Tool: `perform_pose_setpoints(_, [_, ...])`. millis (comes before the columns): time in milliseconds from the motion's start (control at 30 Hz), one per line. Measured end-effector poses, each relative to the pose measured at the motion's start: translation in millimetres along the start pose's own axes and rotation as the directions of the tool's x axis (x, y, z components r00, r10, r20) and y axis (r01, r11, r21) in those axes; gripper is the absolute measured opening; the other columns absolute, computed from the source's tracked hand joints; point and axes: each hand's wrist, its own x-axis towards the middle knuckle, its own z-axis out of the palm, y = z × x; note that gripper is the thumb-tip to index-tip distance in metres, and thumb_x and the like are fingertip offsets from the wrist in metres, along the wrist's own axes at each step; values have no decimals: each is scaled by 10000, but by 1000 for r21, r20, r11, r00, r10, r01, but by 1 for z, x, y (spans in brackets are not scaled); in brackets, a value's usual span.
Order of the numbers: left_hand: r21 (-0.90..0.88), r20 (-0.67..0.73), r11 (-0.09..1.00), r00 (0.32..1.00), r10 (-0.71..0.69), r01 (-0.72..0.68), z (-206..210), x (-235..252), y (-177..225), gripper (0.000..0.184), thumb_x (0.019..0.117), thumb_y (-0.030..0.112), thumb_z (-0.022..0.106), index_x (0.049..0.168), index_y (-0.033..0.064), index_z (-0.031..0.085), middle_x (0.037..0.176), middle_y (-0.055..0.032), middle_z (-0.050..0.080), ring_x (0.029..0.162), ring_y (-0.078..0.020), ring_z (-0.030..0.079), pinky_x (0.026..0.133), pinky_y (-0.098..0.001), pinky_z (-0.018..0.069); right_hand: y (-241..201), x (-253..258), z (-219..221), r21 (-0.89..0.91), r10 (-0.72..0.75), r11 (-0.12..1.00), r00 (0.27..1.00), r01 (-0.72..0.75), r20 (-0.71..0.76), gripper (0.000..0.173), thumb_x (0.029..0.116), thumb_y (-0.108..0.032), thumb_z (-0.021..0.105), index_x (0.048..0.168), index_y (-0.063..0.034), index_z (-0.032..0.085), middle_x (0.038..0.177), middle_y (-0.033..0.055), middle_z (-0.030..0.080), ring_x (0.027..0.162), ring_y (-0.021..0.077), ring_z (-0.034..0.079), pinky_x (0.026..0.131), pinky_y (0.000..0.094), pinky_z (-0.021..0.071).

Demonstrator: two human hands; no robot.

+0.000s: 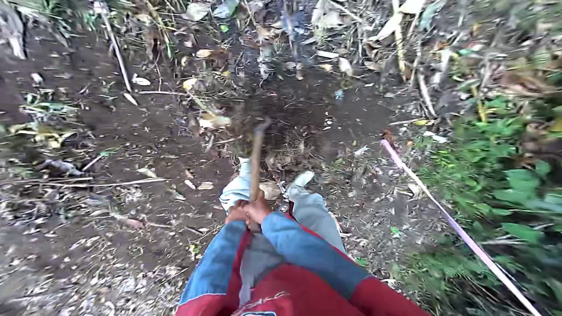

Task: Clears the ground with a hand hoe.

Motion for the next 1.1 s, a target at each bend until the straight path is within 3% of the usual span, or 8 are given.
perform_pose_setpoints(167, [17,31,1000,999,-21,21,-7,-25,14,544,963,529,587,1384,189,642,1533,-126,525,1401,-418,489,1047,-669,462,15,-8,-47,-306,-84,947,995,97,55,1023,857,-129,765,1661,-260,146,1250,270,650,889,398,716,763,585,598])
perform_pose_setpoints(300, [4,-2,999,999,-34,34,6,-23,2,507,993,504,539,1366,181,655,1518,-139,537,1385,-416,507,1067,-646,461,68,3,-121,29,-1,1000,974,8,-228,974,873,-92,746,1641,-188,153,1184,268,646,781,354,700,682,530,609])
perform_pose_setpoints(433, [48,24,998,999,-28,27,-6,-15,-2,514,980,512,535,1373,201,646,1532,-113,526,1383,-404,510,1053,-641,472,102,14,-215,459,202,884,814,87,-544,593,973,-138,682,1464,-1,379,920,194,622,601,237,616,570,420,575])
perform_pose_setpoints(533, [63,31,998,1000,7,-9,-24,-9,-12,511,987,505,524,1378,200,644,1526,-108,534,1377,-386,520,1077,-612,465,98,39,-236,563,344,819,693,108,-634,421,1049,-231,534,1361,47,474,1039,190,608,797,238,629,709,411,564])
perform_pose_setpoints(633, [31,23,995,995,95,-96,-36,-12,-34,491,995,442,532,1382,160,638,1500,-141,551,1362,-380,536,1104,-590,452,41,39,-192,374,281,923,822,-91,-495,404,1110,-186,438,1410,74,517,1408,271,562,1288,325,576,1085,463,478])
perform_pose_setpoints(800, [-42,83,990,987,141,-138,-74,-38,-55,514,1007,445,567,1399,117,618,1474,-188,563,1372,-384,531,1130,-602,430,-50,16,9,533,139,843,986,-70,-91,277,1016,-135,541,1228,41,565,896,122,623,696,177,606,646,351,547])
perform_pose_setpoints(933, [-160,67,985,994,83,-71,-96,-54,-85,473,1007,377,596,1389,99,619,1372,-215,633,1275,-397,608,1080,-629,460,-55,-30,72,384,188,910,981,-156,-47,653,890,-55,700,1451,53,385,1062,249,642,745,302,672,679,476,599])
perform_pose_setpoints(1100, [-274,108,962,994,22,9,-108,-59,-132,433,1046,335,564,1407,99,603,1334,-235,656,1253,-408,628,1077,-629,464,-65,-78,64,158,208,964,977,-212,44,883,883,-68,699,1575,-80,150,1045,188,615,709,261,671,645,442,598])
